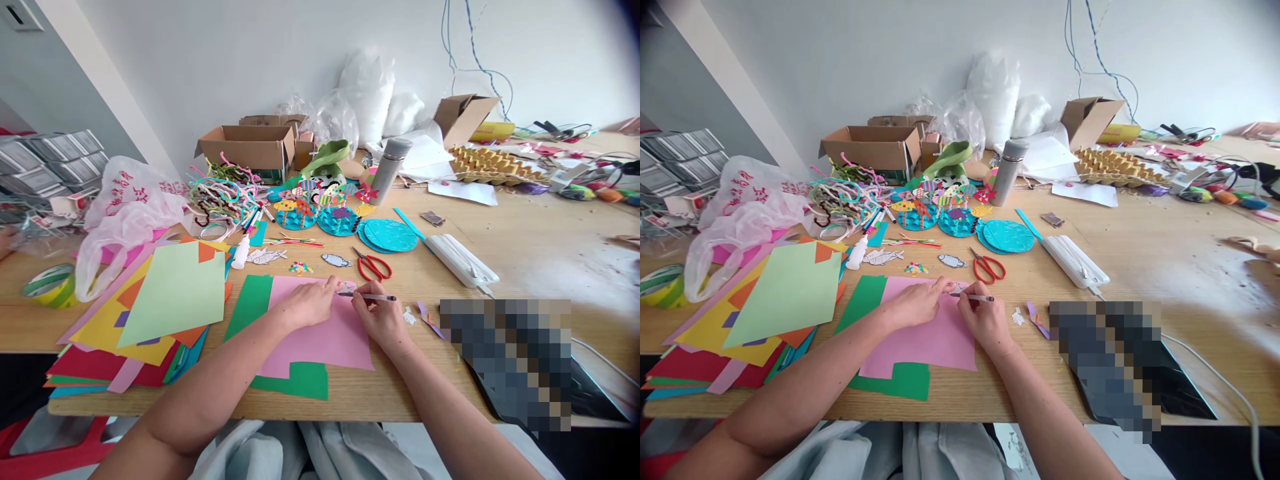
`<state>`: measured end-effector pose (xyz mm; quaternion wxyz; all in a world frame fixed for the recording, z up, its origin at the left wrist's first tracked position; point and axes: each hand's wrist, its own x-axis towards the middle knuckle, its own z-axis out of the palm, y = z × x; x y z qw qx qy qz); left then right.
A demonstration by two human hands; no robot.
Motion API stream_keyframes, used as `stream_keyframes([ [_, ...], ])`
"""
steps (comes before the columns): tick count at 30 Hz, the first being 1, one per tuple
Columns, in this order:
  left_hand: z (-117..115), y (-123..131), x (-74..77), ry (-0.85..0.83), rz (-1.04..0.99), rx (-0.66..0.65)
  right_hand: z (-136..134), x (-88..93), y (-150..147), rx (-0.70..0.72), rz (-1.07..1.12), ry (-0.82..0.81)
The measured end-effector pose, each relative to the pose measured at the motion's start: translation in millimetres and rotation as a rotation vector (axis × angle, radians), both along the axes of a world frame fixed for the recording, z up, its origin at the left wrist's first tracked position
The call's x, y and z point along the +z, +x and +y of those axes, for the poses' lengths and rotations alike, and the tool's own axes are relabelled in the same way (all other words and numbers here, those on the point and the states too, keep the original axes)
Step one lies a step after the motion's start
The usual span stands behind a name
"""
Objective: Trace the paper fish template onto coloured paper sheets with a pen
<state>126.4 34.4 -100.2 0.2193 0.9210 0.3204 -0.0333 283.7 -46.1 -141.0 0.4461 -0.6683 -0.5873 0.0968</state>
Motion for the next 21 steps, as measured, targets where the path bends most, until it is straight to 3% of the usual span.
stream_keyframes([
  [21, -5.4, -1.7, -0.3, 0.114, 0.067, -0.006, 0.1, 0.9, -1.0, -0.03, -0.016, 0.013],
])
